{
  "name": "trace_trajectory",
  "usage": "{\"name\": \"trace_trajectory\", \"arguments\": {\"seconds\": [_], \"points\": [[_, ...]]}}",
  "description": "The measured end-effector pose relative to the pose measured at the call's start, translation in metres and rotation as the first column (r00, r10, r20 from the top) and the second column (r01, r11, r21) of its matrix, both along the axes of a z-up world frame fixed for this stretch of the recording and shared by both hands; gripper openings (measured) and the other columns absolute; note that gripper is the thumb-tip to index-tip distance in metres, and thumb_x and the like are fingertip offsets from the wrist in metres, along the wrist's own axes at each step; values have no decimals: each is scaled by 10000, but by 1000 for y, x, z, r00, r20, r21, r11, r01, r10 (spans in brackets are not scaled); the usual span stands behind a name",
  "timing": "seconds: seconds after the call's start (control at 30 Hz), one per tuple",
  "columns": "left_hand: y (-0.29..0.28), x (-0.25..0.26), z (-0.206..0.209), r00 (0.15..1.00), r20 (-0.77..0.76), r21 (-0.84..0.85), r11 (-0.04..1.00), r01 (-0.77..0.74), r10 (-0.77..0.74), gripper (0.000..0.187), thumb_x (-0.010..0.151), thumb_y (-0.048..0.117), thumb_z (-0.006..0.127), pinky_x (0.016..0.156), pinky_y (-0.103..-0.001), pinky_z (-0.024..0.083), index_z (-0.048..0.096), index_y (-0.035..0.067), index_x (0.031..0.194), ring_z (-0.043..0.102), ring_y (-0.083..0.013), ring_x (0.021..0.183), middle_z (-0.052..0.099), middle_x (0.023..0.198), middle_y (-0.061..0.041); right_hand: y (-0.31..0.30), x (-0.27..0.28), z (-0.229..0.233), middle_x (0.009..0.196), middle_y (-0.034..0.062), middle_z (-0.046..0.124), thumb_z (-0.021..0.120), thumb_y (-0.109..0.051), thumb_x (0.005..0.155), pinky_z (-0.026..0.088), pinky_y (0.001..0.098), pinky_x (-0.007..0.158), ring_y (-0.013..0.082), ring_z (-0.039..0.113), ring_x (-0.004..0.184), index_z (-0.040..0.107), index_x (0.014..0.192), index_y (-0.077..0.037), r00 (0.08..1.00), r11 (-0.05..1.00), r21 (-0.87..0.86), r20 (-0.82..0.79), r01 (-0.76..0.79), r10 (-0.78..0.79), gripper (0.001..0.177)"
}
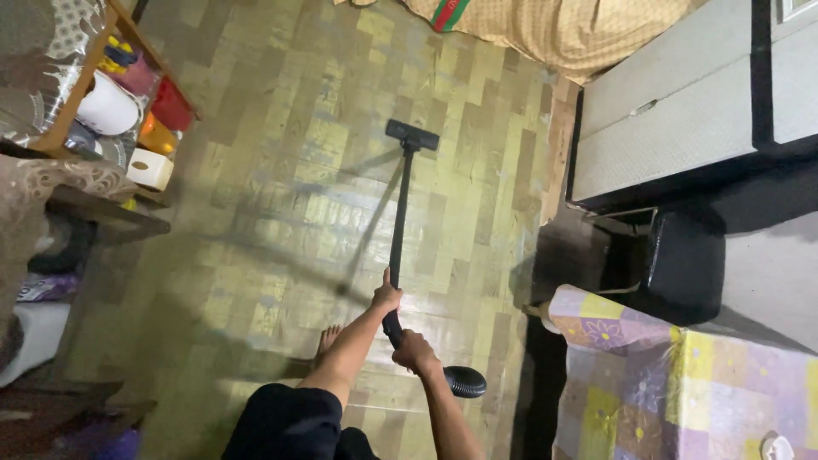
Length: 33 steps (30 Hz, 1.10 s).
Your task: The person uses a vacuum cleaner to clean a wooden floor in a room. They move the vacuum head back and forth across the floor, covering different areas near a table and storage shelves.
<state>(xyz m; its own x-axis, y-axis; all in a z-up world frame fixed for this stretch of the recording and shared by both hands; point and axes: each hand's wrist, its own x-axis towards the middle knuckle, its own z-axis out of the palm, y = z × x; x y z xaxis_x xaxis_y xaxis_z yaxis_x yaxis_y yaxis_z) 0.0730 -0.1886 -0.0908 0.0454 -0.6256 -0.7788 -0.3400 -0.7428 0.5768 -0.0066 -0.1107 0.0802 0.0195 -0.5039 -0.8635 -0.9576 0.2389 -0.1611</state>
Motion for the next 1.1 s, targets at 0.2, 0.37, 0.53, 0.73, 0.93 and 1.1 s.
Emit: {"name": "trace_trajectory", "arguments": {"seconds": [0.2,0.37,0.53,0.73,0.93,1.1], "points": [[-11,4,7,1000,13,21,1000,23,-23,826,986,268,526,771,-428,622,36,303,1650,781,-292,812,722,1035,-219,-13,12,23,1110,238,738,661,-187,742,595,523,855,421,730,1033,616,1325,-7,999,1000,12,-32,25,-25,612],[31,5,16,996,-74,153,988,-30,42,860,989,171,509,604,-401,575,6,438,1634,685,-303,659,713,1037,-184,37,0,5,941,174,717,514,-37,798,551,373,473,282,698,629,520,1310,-101,990,991,30,44,131,-132,516],[103,3,19,1000,-14,149,989,-9,12,856,993,287,579,649,-409,603,28,460,1624,716,-301,683,732,997,-167,111,1,16,782,115,683,578,13,764,528,316,423,225,662,559,560,1068,-81,992,994,-34,74,107,-104,319],[207,-5,27,999,46,155,988,16,-23,872,958,288,536,899,-426,553,7,478,1624,723,-357,1003,693,1244,-192,221,-18,1,861,141,693,603,-60,740,500,356,420,232,672,593,574,998,-65,996,997,23,45,71,-72,260],[357,-21,36,999,-21,101,994,-37,39,932,911,145,506,504,-370,601,-22,443,1619,687,-257,512,752,804,-166,363,-40,4,883,168,735,486,-80,741,596,369,545,261,727,694,647,1101,-88,999,999,13,18,31,-31,395],[489,-43,56,979,-193,200,980,-26,65,949,1015,305,602,540,-336,623,-124,433,1612,701,-204,548,785,1017,-156,485,-81,-5,952,121,719,709,-144,807,582,383,723,283,732,903,653,1107,-63,1000,996,89,17,-3,1,316]]}}
